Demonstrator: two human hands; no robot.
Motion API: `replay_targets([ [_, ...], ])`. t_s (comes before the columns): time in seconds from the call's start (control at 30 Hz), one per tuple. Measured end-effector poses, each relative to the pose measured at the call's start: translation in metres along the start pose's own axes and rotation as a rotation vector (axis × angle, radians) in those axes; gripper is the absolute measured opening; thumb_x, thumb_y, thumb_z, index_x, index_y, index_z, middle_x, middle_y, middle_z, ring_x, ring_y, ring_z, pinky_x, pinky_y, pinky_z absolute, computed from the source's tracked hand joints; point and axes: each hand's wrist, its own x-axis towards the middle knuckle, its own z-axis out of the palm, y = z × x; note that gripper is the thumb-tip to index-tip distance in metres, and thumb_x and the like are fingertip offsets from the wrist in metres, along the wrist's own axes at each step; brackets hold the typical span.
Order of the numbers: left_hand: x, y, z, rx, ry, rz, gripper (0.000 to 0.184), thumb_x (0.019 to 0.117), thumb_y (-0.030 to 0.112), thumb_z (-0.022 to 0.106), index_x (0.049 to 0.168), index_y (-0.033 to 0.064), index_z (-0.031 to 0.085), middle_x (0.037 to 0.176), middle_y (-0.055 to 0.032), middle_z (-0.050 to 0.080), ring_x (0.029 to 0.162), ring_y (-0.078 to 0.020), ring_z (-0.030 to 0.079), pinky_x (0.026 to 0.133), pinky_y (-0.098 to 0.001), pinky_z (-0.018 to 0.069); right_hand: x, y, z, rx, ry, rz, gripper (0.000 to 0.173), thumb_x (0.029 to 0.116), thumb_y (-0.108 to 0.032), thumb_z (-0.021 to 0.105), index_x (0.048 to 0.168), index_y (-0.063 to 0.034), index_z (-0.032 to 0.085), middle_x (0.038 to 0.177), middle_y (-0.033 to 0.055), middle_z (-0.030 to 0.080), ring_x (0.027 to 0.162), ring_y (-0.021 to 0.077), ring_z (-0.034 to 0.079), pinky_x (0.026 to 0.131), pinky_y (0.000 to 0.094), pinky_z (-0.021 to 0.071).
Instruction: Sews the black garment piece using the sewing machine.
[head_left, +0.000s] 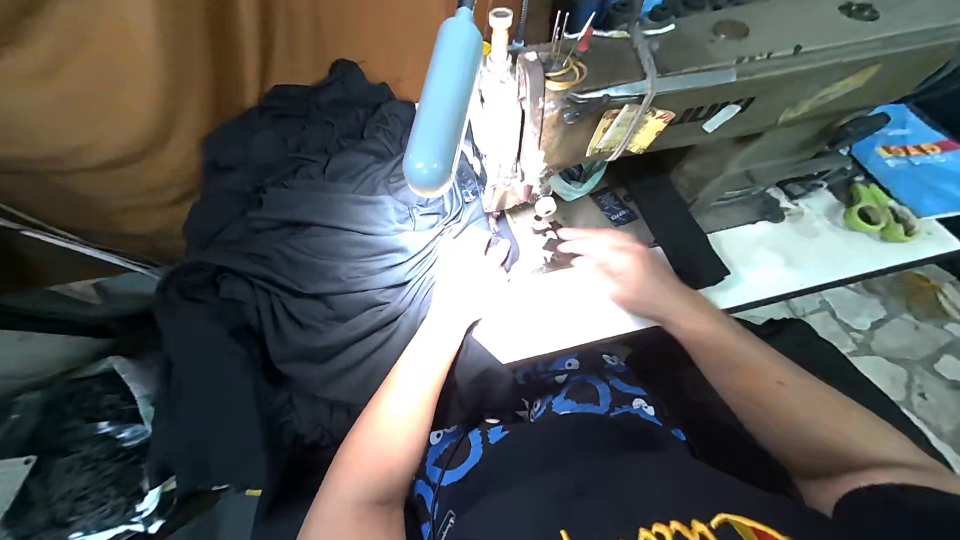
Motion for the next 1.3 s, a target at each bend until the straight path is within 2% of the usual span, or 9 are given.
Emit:
replay_targets([
  [0.13,0.0,0.002,-0.002,0.0,-0.027,-0.024,0.041,0.0946,0.021,0.056,0.134,0.0168,0.069,0.136,-0.0194,0.062,0.128,-0.0382,0.057,0.103,-0.06,0.0435,-0.039,0.068,-0.079,-0.236,0.437,0.245,0.038,0.1073,-0.014,0.043,0.131,0.0114,0.059,0.137,0.0322,0.058,0.13,0.0407,0.057,0.111,0.0486,0.0462],
  [0.3,0.003,0.002,-0.001,0.036,-0.028,-0.017,0.042,0.0946,0.021,0.055,0.134,0.0167,0.069,0.136,-0.0198,0.062,0.127,-0.0391,0.058,0.102,-0.0604,0.044,-0.07,0.14,-0.062,-0.435,0.418,0.416,0.049,0.1032,-0.017,0.045,0.148,0.0042,0.046,0.158,0.0334,0.035,0.149,0.0553,0.025,0.117,0.0707,0.0232],
  [0.67,0.012,0.004,-0.003,0.049,-0.038,-0.059,0.042,0.0938,0.02,0.055,0.134,0.0156,0.068,0.137,-0.0202,0.061,0.127,-0.0403,0.058,0.098,-0.0622,0.0451,-0.075,0.148,-0.048,-0.432,0.532,0.384,0.054,0.098,-0.019,0.05,0.147,0.0038,0.047,0.158,0.0348,0.033,0.15,0.0552,0.024,0.121,0.0656,0.0208],
  [0.77,0.014,0.003,-0.003,0.042,-0.031,-0.062,0.042,0.0941,0.019,0.056,0.134,0.0142,0.068,0.135,-0.0209,0.062,0.125,-0.0404,0.058,0.098,-0.0615,0.0453,-0.075,0.145,-0.049,-0.439,0.495,0.43,0.047,0.0975,-0.013,0.049,0.142,0.0028,0.054,0.152,0.0339,0.043,0.145,0.0546,0.034,0.118,0.0651,0.027],
  [0.83,0.015,0.003,-0.003,0.044,-0.045,-0.069,0.042,0.095,0.019,0.055,0.135,0.0146,0.067,0.135,-0.0205,0.062,0.125,-0.0403,0.058,0.099,-0.0615,0.0449,-0.075,0.14,-0.052,-0.433,0.328,0.515,0.039,0.1004,-0.004,0.047,0.136,0.0046,0.06,0.141,0.0356,0.053,0.131,0.0584,0.049,0.105,0.0717,0.0383],
  [0.93,0.014,0.005,-0.004,0.045,-0.053,-0.078,0.043,0.0945,0.019,0.055,0.135,0.0153,0.067,0.137,-0.0198,0.061,0.127,-0.0401,0.057,0.099,-0.0618,0.044,-0.072,0.14,-0.062,-0.421,0.202,0.551,0.037,0.1021,-0.005,0.046,0.135,0.0023,0.062,0.137,0.034,0.056,0.125,0.0583,0.053,0.099,0.076,0.0382],
  [1.03,0.014,0.005,-0.004,0.045,-0.034,-0.063,0.041,0.0945,0.02,0.055,0.134,0.0145,0.068,0.135,-0.0206,0.062,0.124,-0.0407,0.059,0.097,-0.0618,0.0457,-0.072,0.131,-0.083,-0.413,0.309,0.459,0.043,0.1015,-0.009,0.045,0.141,0.0034,0.055,0.149,0.0333,0.047,0.141,0.0563,0.039,0.11,0.0743,0.0307],
  [1.2,0.015,0.005,-0.004,0.06,-0.084,-0.11,0.044,0.0992,0.023,0.05,0.142,0.0187,0.062,0.143,-0.0182,0.058,0.132,-0.0395,0.053,0.103,-0.0621,0.042,-0.056,0.125,-0.137,-0.455,0.508,0.392,0.046,0.106,-0.023,0.044,0.14,0.0061,0.053,0.148,0.0384,0.043,0.14,0.0563,0.039,0.116,0.0657,0.0305],
  [1.3,0.016,0.004,-0.001,0.072,-0.088,-0.113,0.044,0.0997,0.024,0.049,0.142,0.0204,0.062,0.144,-0.0165,0.058,0.133,-0.038,0.053,0.103,-0.0615,0.042,-0.04,0.161,-0.182,-0.345,0.597,0.522,0.06,0.1069,-0.038,0.039,0.152,0.0015,0.041,0.154,0.0311,0.041,0.147,0.0419,0.038,0.123,0.0524,0.0303],
])
